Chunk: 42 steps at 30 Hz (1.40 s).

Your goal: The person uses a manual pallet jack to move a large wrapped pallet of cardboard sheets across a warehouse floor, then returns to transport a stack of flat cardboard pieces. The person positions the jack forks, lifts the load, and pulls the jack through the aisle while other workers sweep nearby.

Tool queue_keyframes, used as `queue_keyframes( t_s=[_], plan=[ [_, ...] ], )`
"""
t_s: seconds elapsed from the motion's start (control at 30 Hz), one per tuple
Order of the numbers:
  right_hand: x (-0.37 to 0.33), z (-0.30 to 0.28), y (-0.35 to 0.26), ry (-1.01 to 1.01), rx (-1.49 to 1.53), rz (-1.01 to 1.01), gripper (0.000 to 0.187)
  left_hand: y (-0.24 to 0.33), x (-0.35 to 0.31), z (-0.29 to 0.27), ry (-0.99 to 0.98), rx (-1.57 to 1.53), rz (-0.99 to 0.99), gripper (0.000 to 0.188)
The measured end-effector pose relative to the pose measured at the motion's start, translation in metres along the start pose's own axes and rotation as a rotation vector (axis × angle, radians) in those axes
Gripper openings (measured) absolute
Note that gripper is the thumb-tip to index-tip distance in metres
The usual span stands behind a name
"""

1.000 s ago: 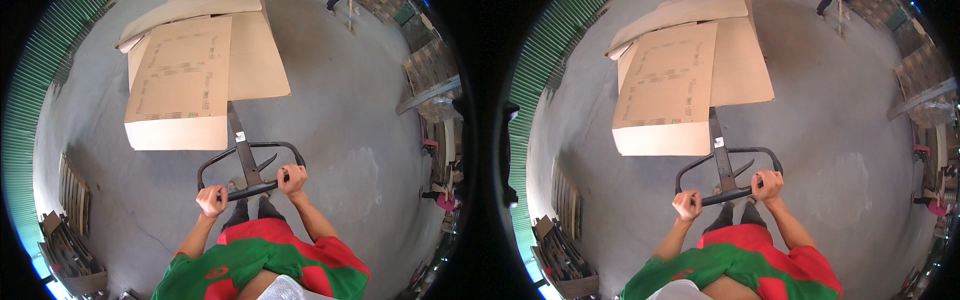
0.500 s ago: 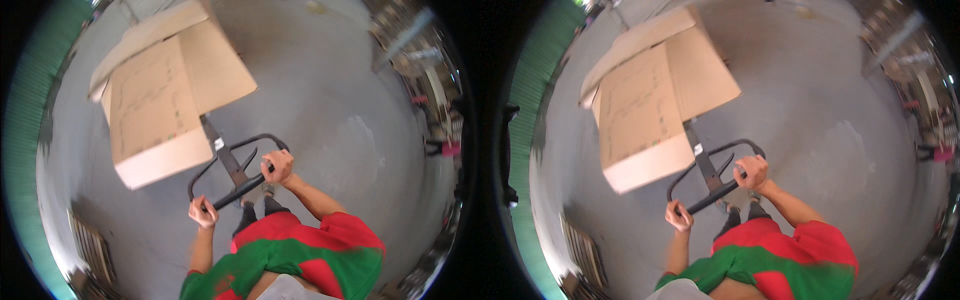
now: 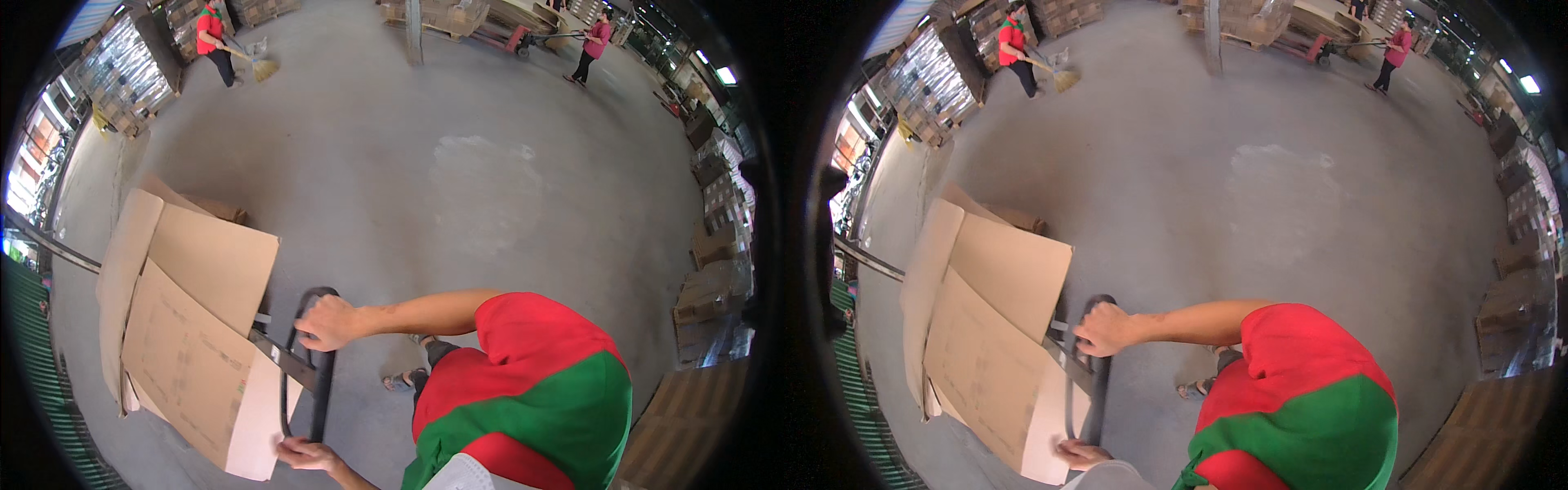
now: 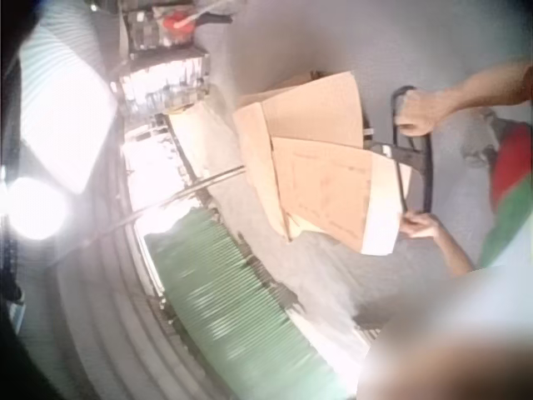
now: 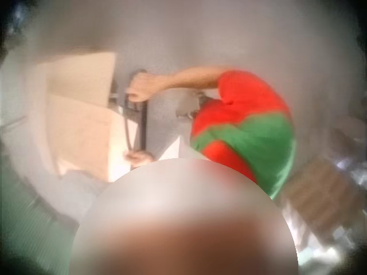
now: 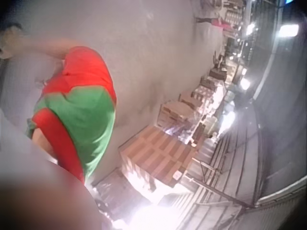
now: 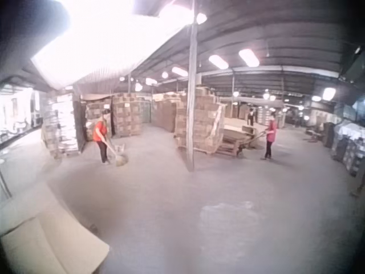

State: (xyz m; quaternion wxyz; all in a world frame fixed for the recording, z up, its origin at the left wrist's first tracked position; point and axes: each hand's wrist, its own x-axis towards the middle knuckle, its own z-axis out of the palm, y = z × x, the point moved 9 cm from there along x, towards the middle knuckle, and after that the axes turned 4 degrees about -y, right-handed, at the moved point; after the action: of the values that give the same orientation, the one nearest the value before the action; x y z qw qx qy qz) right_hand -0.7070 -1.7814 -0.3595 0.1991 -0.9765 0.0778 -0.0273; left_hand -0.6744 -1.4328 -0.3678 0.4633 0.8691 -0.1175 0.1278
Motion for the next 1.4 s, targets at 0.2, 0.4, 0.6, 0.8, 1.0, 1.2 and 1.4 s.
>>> queue_keyframes(
  t_s=[0.2,0.4,0.6,0.8,1.0,1.2,1.4],
  plan=[
    [-0.157,0.103,0.052,0.099,-0.009,-0.123,0.014,-0.046,-0.174,0.099,-0.541,0.444,0.0,0.027],
    [-0.162,0.208,0.077,-1.068,0.002,0.004,0.038,-0.076,-0.245,0.171,-1.678,0.271,-0.067,0.057],
    [0.022,0.023,0.012,0.057,0.13,-0.093,0.027,0.014,0.017,0.053,-0.261,0.096,0.188,0.028],
    [-0.112,0.061,0.046,0.439,0.207,-0.189,0.011,-0.022,-0.111,0.065,-0.079,0.012,0.075,0.019],
    [-0.225,0.248,0.099,-0.704,-0.036,-0.215,0.04,-0.111,-0.32,0.199,-1.513,0.483,-0.298,0.074],
    [-0.057,0.132,0.066,-0.694,-0.168,-0.113,0.049,-0.053,-0.127,0.123,-1.354,0.336,-0.441,0.069],
    [-0.048,0.014,0.031,0.666,0.212,-0.284,0.011,0.027,-0.035,0.062,0.185,-0.035,0.234,0.011]
  ],
)
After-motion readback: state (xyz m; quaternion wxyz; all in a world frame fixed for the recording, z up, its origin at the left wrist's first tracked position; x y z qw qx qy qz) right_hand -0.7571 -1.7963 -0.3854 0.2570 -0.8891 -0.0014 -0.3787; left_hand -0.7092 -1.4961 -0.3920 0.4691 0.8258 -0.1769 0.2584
